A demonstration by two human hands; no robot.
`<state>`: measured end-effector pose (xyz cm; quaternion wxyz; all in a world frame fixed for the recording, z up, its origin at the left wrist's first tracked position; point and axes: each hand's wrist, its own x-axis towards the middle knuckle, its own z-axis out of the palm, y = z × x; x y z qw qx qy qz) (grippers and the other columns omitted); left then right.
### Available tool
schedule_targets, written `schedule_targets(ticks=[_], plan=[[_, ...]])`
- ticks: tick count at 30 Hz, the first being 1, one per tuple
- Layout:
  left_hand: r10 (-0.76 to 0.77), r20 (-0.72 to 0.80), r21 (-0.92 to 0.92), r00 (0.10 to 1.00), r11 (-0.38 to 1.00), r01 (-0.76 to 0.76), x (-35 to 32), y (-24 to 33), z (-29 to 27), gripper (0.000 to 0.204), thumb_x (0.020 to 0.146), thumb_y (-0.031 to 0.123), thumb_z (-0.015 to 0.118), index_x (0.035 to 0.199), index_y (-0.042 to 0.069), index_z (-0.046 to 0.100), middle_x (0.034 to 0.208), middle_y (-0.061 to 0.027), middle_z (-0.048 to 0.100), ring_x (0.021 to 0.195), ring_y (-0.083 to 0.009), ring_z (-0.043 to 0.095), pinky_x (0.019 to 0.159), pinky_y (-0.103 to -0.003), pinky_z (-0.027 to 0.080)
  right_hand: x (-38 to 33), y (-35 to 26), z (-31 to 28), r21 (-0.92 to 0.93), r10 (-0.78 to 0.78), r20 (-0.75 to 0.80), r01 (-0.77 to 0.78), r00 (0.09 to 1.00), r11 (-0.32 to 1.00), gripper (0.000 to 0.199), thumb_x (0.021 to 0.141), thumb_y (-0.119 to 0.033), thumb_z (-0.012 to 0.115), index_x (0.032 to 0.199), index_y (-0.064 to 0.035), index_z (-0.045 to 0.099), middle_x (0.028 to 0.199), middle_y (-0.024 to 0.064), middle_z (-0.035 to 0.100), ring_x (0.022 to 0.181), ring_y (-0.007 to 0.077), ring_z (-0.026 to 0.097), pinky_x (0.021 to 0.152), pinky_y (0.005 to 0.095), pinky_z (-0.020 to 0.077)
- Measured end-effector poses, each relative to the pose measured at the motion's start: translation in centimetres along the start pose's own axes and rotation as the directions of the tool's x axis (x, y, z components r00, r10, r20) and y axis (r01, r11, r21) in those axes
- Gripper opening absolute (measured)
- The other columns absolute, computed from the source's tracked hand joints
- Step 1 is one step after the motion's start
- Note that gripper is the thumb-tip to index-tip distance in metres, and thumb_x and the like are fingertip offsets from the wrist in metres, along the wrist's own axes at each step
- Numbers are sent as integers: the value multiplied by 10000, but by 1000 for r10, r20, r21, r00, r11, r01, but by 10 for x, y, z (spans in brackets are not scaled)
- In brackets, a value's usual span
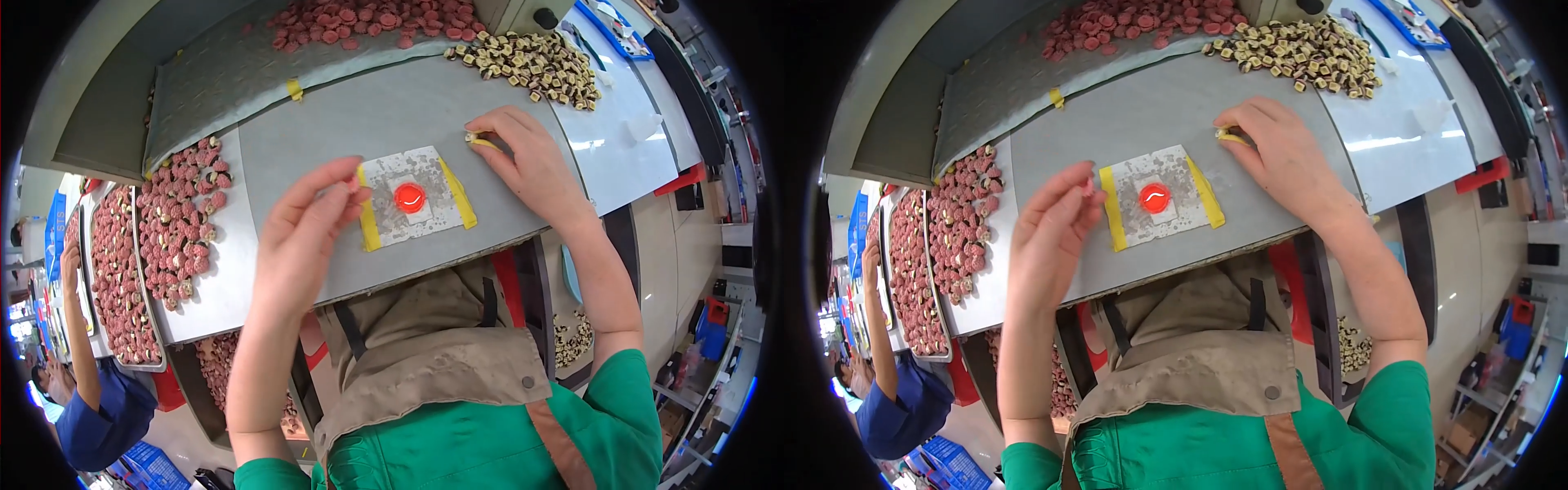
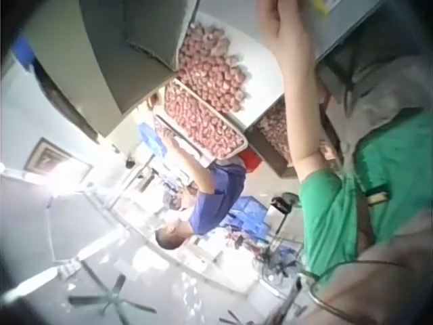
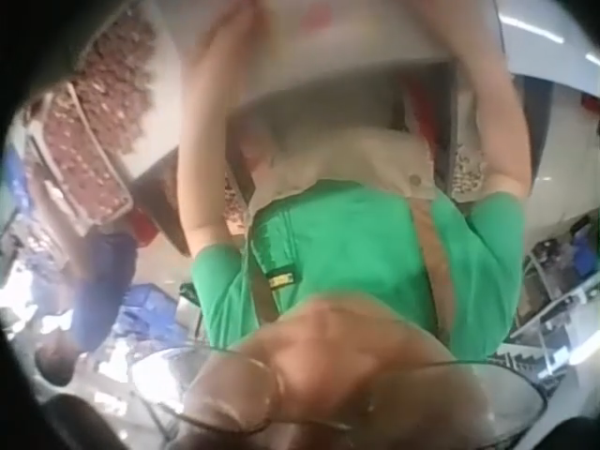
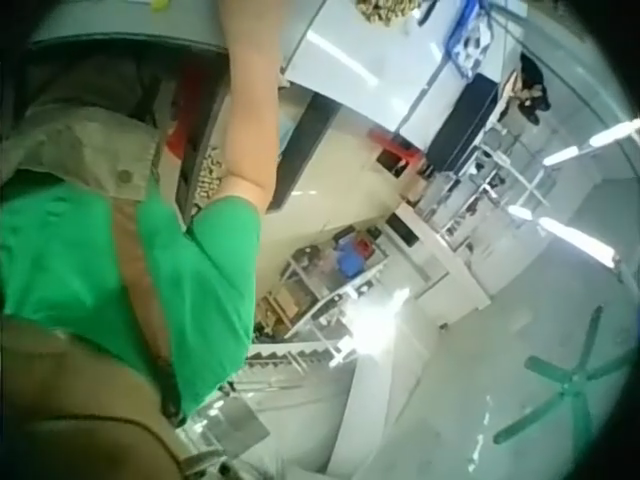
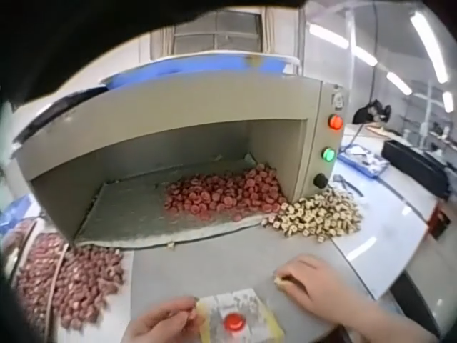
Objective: The person assembles miniature figurine pieces by picking up components, applying adhesive from a container, and joining the parts together by hand.
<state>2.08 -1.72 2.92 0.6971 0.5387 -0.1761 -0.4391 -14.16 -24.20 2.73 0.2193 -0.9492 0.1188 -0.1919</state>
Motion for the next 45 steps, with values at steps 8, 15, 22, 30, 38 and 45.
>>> schedule_targets(ticks=[8,15,22,30,38,45], plan=[[-1,111,-428,994,902,49,-19,-31,-5,295,955,147,554,1230,42,535,1073,-16,601,976,-108,586,857,-243,451,9,-18,-1,58,222,98,-229,970,972,196,870,-82,598,1055,-16,592,979,108,604,887,228,615,779,313,484],[17,81,-532,997,846,29,-23,-34,-7,300,957,124,534,1242,32,509,1016,-24,577,878,-105,582,792,-247,483,7,-60,12,275,100,147,-138,984,952,168,861,-62,588,1022,-17,607,973,118,601,905,242,602,801,322,477],[15,7,-512,1000,859,-10,-24,-32,-4,328,970,170,530,1267,31,517,1061,-21,595,982,-115,578,875,-254,450,9,-75,37,38,-114,147,109,983,993,209,781,-21,646,986,-43,616,929,106,580,903,298,561,772,372,466],[84,108,-551,991,835,-11,-23,-42,-18,356,974,196,526,1287,28,500,1076,-26,594,935,-100,568,853,-250,453,10,-75,37,-11,-212,162,216,964,976,248,733,32,643,968,-41,617,930,91,568,882,294,555,772,386,476],[56,120,-584,991,812,25,-22,-41,-18,370,984,207,500,1303,21,469,1106,-38,593,943,-104,571,848,-252,456,10,-75,38,-19,-236,148,241,960,970,290,679,53,651,951,-43,620,919,79,575,878,286,561,755,378,478],[40,124,-559,991,829,37,-21,-40,-18,366,974,200,523,1292,25,477,1107,-46,597,948,-106,579,843,-246,457,10,-74,41,-54,-251,98,257,963,965,262,691,50,655,934,-41,619,906,72,587,863,278,562,755,376,470]])
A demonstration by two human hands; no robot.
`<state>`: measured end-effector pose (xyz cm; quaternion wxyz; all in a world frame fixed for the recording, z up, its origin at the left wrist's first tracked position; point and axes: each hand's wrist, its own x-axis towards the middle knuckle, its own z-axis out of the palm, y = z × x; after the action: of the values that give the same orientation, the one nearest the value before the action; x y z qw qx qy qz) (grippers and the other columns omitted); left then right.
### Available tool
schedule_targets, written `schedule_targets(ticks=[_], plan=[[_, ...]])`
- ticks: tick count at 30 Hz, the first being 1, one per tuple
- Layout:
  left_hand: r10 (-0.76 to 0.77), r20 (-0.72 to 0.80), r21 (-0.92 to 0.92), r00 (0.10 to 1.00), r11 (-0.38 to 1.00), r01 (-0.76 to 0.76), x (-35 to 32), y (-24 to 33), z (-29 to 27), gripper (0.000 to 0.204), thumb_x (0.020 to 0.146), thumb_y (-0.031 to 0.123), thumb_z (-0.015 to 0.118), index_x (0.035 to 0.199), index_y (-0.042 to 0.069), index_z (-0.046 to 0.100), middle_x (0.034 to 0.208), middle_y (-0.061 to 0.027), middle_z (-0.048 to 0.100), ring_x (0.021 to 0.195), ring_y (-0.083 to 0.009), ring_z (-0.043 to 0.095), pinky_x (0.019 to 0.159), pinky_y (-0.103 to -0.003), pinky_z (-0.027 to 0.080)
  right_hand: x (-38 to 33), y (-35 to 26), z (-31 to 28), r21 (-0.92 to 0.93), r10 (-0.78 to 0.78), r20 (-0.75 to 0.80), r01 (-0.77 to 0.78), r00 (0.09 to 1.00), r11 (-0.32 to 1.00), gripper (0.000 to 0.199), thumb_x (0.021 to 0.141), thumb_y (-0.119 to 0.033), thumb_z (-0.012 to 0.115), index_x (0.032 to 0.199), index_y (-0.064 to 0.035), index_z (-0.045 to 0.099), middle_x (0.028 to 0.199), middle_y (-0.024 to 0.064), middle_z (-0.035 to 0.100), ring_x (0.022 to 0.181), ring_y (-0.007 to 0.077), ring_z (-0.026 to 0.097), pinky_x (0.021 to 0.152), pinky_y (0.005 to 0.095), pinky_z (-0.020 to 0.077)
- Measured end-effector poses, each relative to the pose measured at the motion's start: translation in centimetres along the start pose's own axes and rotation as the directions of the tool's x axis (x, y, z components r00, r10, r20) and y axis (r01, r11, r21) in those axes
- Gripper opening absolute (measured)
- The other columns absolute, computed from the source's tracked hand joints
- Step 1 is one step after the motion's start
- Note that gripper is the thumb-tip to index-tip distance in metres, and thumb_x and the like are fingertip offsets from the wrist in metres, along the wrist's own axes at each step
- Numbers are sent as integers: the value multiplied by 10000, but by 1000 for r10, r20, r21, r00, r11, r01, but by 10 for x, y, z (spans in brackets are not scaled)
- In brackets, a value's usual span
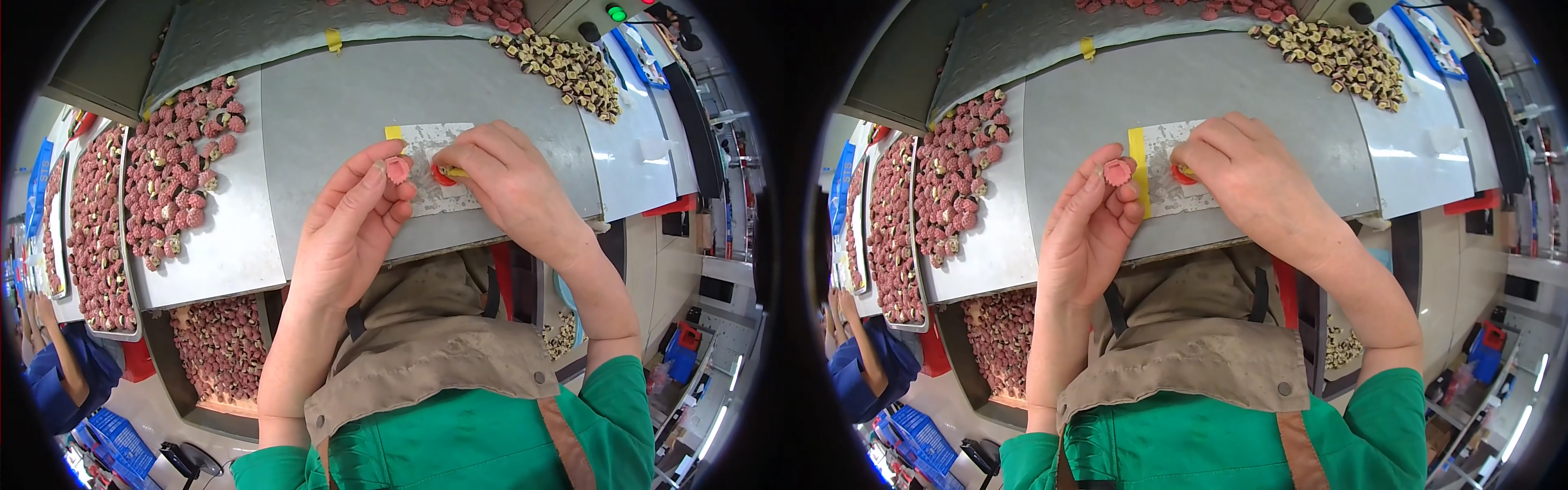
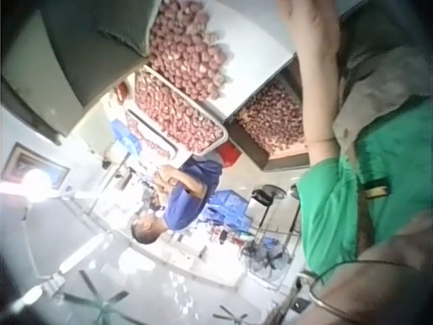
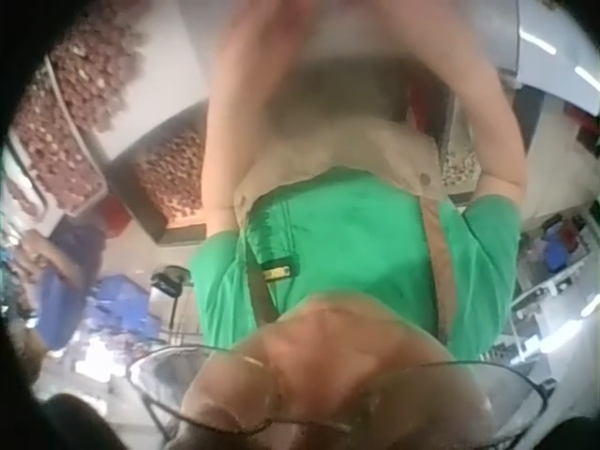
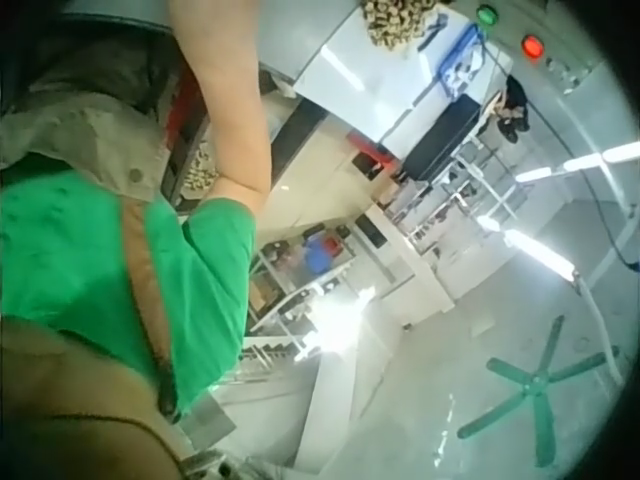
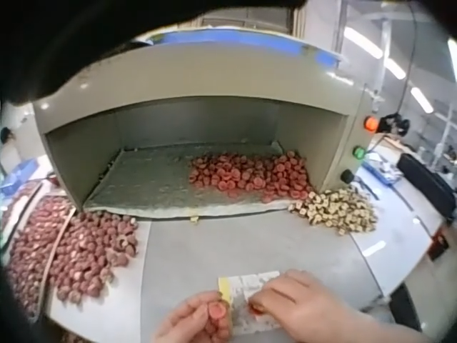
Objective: The person assembles miniature figurine pieces by picking up components, applying adhesive from a container, and joining the parts together by hand.
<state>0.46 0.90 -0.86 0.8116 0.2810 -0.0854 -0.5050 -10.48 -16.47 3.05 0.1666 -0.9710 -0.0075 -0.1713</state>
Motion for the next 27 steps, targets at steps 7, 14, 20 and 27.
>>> schedule_targets(ticks=[7,14,20,27], plan=[[-12,-25,12,1000,1000,12,-1,2,6,349,963,191,549,1268,29,499,1109,-46,603,949,-107,580,846,-248,460,-1,2,-11,205,52,67,-64,996,977,202,774,24,629,966,-38,623,933,89,595,866,262,577,765,347,473],[-24,3,23,1000,999,24,1,-1,5,307,964,207,552,1214,30,524,1091,-39,608,958,-107,571,865,-252,452,10,-18,-3,507,106,-160,-10,981,862,178,823,0,631,997,-40,632,962,93,608,877,222,591,767,314,489],[2,-11,37,1000,999,-2,2,-2,11,262,968,188,545,1179,32,547,1084,-38,606,967,-103,562,879,-260,450,11,-18,5,362,-3,-242,93,970,927,195,815,2,647,1004,-41,628,972,96,602,876,222,592,741,303,498],[301,-93,300,949,917,-261,1,-16,21,246,952,137,570,1160,6,550,1105,-64,605,1012,-113,560,911,-276,454,7,-22,15,453,159,-259,-25,953,891,244,803,-19,671,1035,-36,599,1003,110,591,883,231,591,754,310,497]])
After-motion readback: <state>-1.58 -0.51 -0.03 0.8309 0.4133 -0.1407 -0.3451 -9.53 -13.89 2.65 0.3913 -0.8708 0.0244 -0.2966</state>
